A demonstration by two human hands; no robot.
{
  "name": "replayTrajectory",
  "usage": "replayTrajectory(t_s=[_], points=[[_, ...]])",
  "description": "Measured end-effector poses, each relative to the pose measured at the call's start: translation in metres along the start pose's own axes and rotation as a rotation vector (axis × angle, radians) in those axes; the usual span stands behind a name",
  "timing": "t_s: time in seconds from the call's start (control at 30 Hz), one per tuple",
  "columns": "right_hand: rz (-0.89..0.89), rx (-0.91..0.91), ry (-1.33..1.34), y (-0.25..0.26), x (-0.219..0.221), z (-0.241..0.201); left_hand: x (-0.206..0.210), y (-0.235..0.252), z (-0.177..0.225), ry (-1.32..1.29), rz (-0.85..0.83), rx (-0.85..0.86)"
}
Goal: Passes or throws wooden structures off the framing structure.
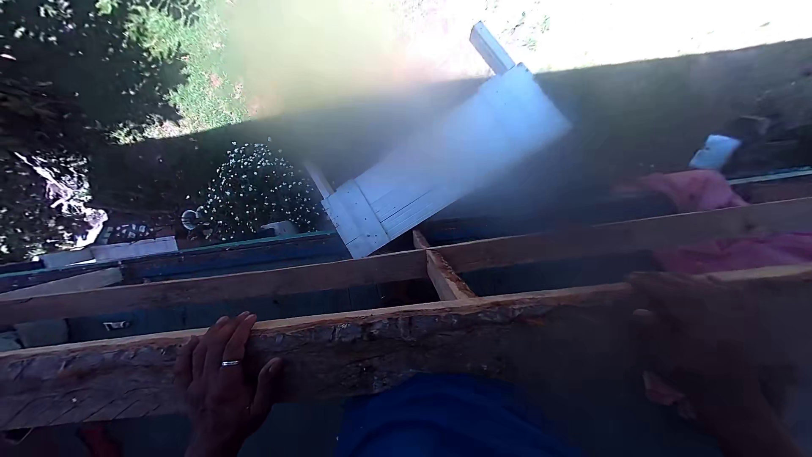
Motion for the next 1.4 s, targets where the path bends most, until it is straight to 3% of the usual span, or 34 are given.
replayTrajectory(t_s=[1.4], points=[[0.048, 0.060, -0.034, 0.003, -0.001, -0.010, 0.002, -0.004, -0.005, 0.011, -0.053, 0.031]])
Point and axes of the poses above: each hand's wrist, its own y-axis towards the middle knuckle, its own x-axis out of the palm, z = x × y, the point moved 2 cm from there along y, towards the middle knuckle, and after that the axes turned 3 degrees about z, right-handed, at the moved point
